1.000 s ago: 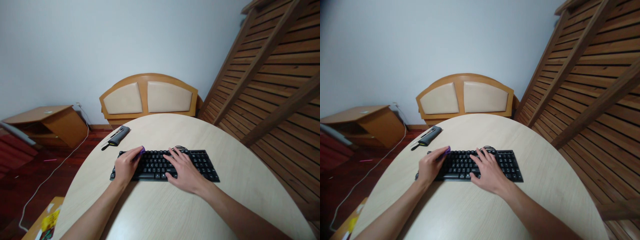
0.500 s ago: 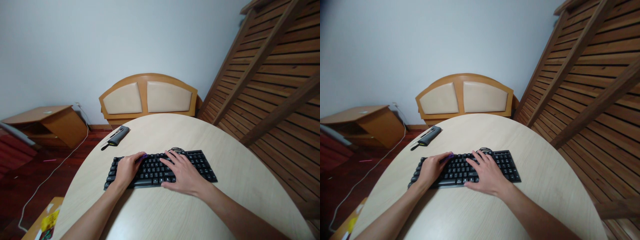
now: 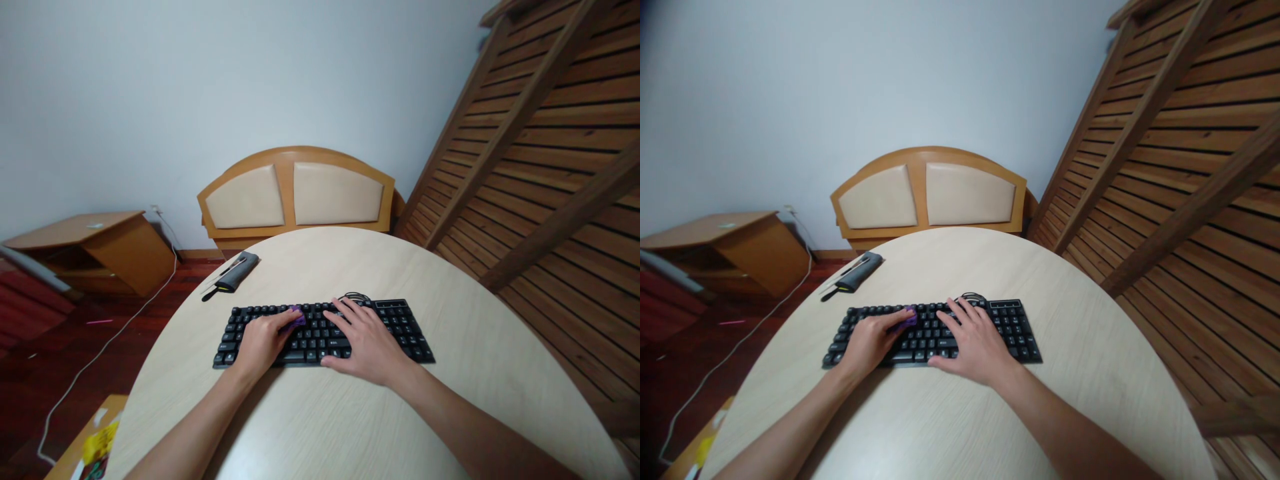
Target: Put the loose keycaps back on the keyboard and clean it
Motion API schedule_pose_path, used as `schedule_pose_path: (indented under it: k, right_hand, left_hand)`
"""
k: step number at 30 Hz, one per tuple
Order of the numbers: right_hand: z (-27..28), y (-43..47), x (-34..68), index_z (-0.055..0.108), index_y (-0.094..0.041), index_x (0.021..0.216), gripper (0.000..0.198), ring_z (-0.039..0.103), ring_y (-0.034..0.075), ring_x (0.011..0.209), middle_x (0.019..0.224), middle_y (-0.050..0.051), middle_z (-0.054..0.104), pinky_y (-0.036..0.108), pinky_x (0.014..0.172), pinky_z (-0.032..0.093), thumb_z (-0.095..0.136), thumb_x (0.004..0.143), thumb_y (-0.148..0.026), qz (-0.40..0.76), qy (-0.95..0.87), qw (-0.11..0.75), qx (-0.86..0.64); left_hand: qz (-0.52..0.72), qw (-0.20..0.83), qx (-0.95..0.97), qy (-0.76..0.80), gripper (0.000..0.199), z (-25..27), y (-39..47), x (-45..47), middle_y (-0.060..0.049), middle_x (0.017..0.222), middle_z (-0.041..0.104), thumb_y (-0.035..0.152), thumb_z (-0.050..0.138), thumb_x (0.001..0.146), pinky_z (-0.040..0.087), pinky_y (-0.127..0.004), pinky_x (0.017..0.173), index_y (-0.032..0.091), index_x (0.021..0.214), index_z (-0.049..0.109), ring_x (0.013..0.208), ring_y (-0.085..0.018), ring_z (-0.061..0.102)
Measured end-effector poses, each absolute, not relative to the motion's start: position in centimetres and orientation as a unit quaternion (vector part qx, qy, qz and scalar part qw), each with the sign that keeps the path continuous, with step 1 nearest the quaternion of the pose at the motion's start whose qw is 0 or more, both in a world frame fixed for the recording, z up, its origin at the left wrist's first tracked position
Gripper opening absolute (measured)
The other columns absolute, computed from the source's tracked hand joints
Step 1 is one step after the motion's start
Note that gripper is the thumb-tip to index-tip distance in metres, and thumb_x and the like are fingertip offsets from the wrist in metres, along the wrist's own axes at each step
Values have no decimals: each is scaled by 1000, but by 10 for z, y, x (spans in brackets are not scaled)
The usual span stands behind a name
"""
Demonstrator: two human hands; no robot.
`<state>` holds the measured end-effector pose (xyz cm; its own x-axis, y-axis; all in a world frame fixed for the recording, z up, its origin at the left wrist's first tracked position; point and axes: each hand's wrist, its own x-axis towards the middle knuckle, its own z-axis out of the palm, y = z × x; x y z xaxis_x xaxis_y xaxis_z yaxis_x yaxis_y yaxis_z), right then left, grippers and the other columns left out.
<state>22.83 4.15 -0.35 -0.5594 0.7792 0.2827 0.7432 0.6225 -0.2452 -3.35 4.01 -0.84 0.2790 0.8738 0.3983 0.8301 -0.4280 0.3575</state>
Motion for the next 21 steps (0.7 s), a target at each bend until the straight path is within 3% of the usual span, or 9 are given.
schedule_pose_path:
  k: [12, 21]
  right_hand:
    - [-4, 45, 229, 53, -20, 145, 81, 32, 36, 146, 160, 14, 38, 54, 115, 32, 65, 80, -67, 52, -870, 183, -455]
    - [-7, 46, 230, 52, -18, 145, 81, 30, 37, 147, 160, 16, 38, 55, 115, 32, 65, 81, -67, 51, -875, 194, -441]
  left_hand:
    - [261, 65, 864, 425, 32, 1, 28, -24, -6, 120, 74, 17, 60, 91, 62, -39, 90, 24, 119, 73, 108, -24, 72]
    - [271, 43, 911, 307, 33, 2, 27, -27, -6, 112, 77, 16, 56, 92, 62, -31, 85, 21, 121, 71, 104, -20, 74]
